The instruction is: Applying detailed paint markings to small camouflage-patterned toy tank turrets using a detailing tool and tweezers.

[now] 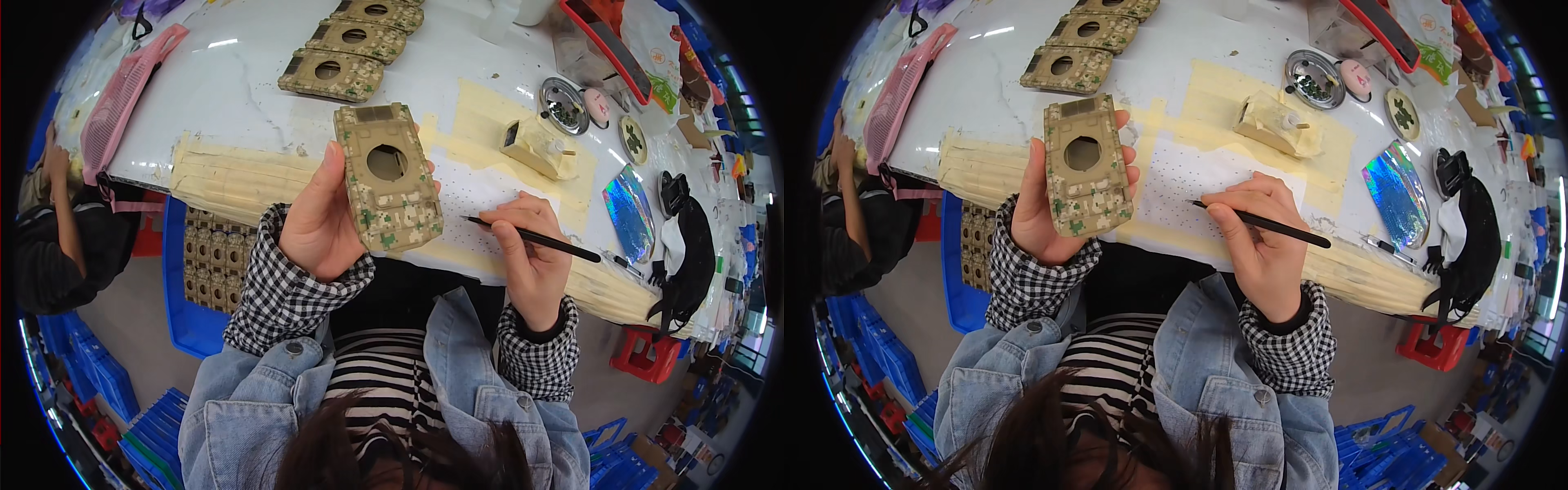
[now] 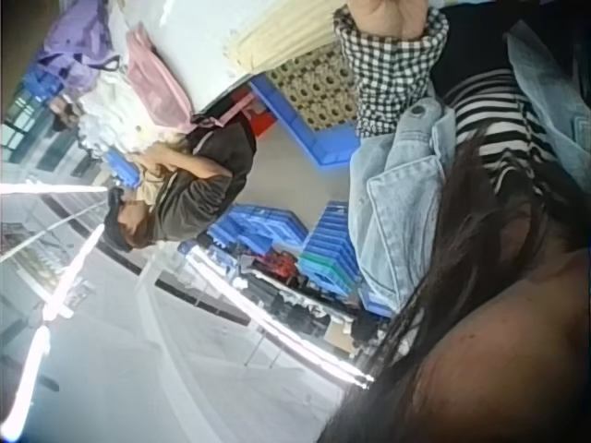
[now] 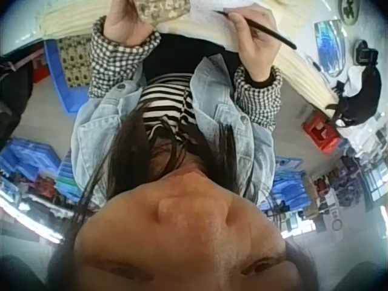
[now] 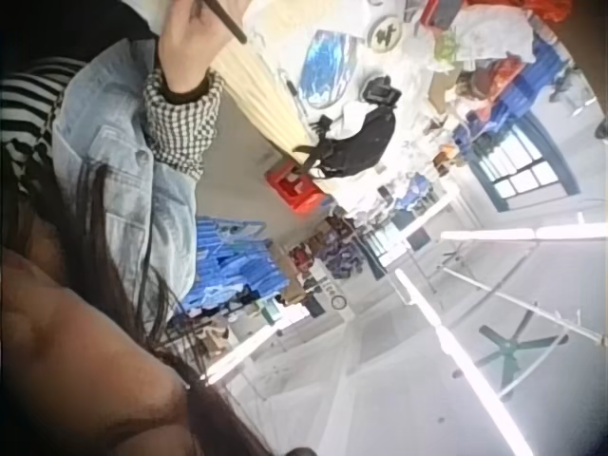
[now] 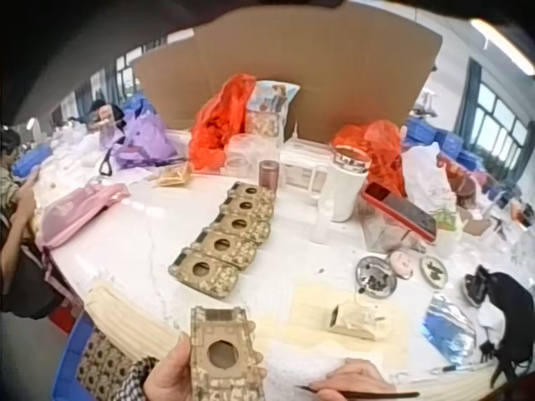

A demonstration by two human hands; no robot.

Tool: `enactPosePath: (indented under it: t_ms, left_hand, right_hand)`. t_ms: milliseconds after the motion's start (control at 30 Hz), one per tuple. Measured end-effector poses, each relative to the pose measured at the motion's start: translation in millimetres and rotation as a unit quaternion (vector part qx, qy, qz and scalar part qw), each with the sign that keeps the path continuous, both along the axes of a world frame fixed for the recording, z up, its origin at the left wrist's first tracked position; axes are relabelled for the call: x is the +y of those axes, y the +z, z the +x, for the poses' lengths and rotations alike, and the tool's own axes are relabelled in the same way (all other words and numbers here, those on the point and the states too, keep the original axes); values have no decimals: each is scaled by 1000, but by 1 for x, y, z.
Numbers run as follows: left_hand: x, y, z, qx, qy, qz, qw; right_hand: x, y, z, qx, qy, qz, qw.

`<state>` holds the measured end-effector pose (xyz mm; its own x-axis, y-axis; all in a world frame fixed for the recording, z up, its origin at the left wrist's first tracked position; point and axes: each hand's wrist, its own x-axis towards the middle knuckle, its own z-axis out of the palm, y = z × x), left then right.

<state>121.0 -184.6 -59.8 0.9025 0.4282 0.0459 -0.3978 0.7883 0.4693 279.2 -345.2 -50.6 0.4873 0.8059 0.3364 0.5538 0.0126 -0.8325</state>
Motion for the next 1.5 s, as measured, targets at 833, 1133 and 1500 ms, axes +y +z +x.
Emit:
enactPosePath:
  t_ms: [833, 1133, 1500]
  left_hand:
    - [-4, 5, 3, 75, 23, 58, 995]
    - [-2, 7, 1, 62, -13, 66, 996]
    - [-2, 8, 1, 56, -13, 56, 997]
  right_hand:
    - [6, 39, -3, -24, 21, 123, 992]
    - [28, 47, -24, 26, 114, 128, 985]
    - [30, 48, -27, 34, 124, 123, 984]
